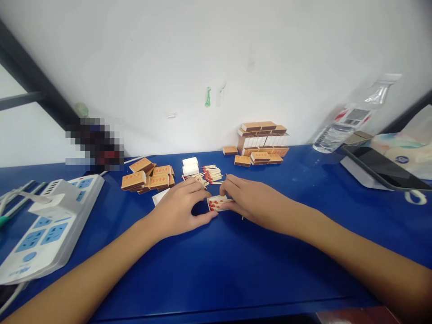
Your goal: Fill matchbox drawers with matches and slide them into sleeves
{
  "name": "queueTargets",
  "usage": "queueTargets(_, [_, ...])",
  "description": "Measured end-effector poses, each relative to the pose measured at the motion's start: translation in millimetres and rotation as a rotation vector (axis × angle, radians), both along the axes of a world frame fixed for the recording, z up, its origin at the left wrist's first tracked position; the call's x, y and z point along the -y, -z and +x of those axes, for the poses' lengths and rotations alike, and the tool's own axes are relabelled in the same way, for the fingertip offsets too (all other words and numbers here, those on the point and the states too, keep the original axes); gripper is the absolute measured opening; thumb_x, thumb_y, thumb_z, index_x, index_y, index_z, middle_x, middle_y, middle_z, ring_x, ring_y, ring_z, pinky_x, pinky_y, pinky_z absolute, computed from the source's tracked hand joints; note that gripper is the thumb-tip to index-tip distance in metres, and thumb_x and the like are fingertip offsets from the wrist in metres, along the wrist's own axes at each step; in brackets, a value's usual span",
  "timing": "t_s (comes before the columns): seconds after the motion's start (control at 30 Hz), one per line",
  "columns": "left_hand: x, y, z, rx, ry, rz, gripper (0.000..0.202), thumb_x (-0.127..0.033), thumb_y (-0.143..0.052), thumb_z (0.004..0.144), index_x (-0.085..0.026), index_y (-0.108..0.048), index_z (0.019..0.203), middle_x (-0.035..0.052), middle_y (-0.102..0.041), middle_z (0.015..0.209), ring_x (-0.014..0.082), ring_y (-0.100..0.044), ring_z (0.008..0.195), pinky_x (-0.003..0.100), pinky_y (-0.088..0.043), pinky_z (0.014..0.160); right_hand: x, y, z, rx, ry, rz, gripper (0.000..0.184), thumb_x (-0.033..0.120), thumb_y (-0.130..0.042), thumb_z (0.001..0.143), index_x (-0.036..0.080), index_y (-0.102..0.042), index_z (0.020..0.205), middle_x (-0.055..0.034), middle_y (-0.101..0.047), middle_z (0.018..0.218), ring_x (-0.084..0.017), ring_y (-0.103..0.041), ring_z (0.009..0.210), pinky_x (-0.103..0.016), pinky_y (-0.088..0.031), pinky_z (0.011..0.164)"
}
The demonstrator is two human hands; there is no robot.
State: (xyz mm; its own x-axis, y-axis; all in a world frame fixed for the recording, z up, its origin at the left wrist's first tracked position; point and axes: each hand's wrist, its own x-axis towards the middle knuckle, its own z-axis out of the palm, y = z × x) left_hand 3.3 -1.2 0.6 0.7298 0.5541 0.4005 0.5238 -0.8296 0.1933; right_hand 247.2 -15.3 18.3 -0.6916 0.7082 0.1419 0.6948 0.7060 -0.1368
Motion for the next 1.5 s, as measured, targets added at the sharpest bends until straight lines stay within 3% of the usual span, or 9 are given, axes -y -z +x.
queueTargets(0.23, [0,-0.4,0,0.015,-0.013,-0.010,0.029,-0.043,-0.070,0.094,-0.015,-0.075,0.102,0.0078,-0.070,0.090,0.0246,-0.065,0.090,0.042,-0.056,0.087,-7,-22.8,21,-0.026,0.075,-0.232,0.024,0.045,-0.061,0.101,0.021,-0.063,0.104,-0.0053,-0.070,0.103,-0.021,-0.064,0.083,-0.031,-0.042,0.068])
queueTargets(0.33, [0,0.0,-1,0.021,-0.018,-0.020,0.030,-0.043,-0.071,0.093,-0.016,-0.075,0.104,0.0080,-0.071,0.092,0.0251,-0.065,0.092,0.043,-0.056,0.088,-5,-26.0,21,0.016,0.099,-0.301,0.025,0.047,-0.063,0.099,0.022,-0.064,0.099,-0.0051,-0.072,0.098,-0.021,-0.064,0.079,-0.031,-0.040,0.065])
queueTargets(0.63, [0,-0.4,0,0.023,0.001,0.013,0.027,-0.042,-0.069,0.095,-0.016,-0.075,0.102,0.0077,-0.070,0.089,0.0246,-0.066,0.089,0.043,-0.057,0.088,-3,-27.8,11,0.087,0.108,-0.236,0.020,0.032,-0.061,0.102,0.020,-0.062,0.085,-0.0045,-0.074,0.092,-0.019,-0.063,0.072,-0.029,-0.034,0.062])
queueTargets(0.8, [1,-0.5,0,0.015,-0.002,0.001,0.028,-0.042,-0.070,0.094,-0.016,-0.074,0.102,0.0077,-0.070,0.090,0.0248,-0.066,0.090,0.043,-0.056,0.087,-3,-24.0,9,0.096,0.080,-0.210,0.019,0.028,-0.059,0.104,0.019,-0.062,0.088,-0.0047,-0.074,0.094,-0.018,-0.063,0.074,-0.029,-0.035,0.064])
queueTargets(1.03, [1,-0.7,1,0.033,0.009,0.000,0.023,-0.039,-0.070,0.095,-0.017,-0.074,0.100,0.0068,-0.071,0.090,0.0234,-0.067,0.089,0.046,-0.055,0.096,-5,-19.1,11,0.034,0.043,-0.186,0.018,0.035,-0.060,0.103,0.021,-0.061,0.092,-0.0044,-0.073,0.094,-0.018,-0.062,0.073,-0.029,-0.034,0.063])
queueTargets(1.2, [1,-0.6,1,0.020,-0.003,0.009,0.026,-0.042,-0.070,0.095,-0.017,-0.074,0.100,0.0074,-0.071,0.090,0.0245,-0.066,0.090,0.044,-0.057,0.089,-4,-20.7,13,0.063,0.058,-0.192,0.029,0.040,-0.060,0.103,0.021,-0.061,0.082,-0.0040,-0.072,0.086,-0.017,-0.058,0.066,-0.030,-0.031,0.060])
queueTargets(1.33, [0,0.2,1,0.018,-0.001,0.015,0.026,-0.042,-0.069,0.096,-0.017,-0.074,0.101,0.0074,-0.071,0.090,0.0244,-0.067,0.090,0.044,-0.056,0.091,-2,-14.9,10,0.057,-0.001,-0.189,0.030,0.036,-0.052,0.107,0.020,-0.059,0.083,-0.0039,-0.072,0.089,-0.017,-0.059,0.069,-0.030,-0.034,0.063])
queueTargets(1.5, [1,1.8,0,0.022,0.004,0.013,0.026,-0.042,-0.070,0.095,-0.016,-0.073,0.101,0.0070,-0.071,0.091,0.0243,-0.067,0.090,0.044,-0.056,0.091,-1,-11.9,6,0.030,0.000,-0.207,0.034,0.042,-0.050,0.108,0.020,-0.057,0.083,-0.0043,-0.071,0.090,-0.017,-0.059,0.069,-0.030,-0.035,0.064])
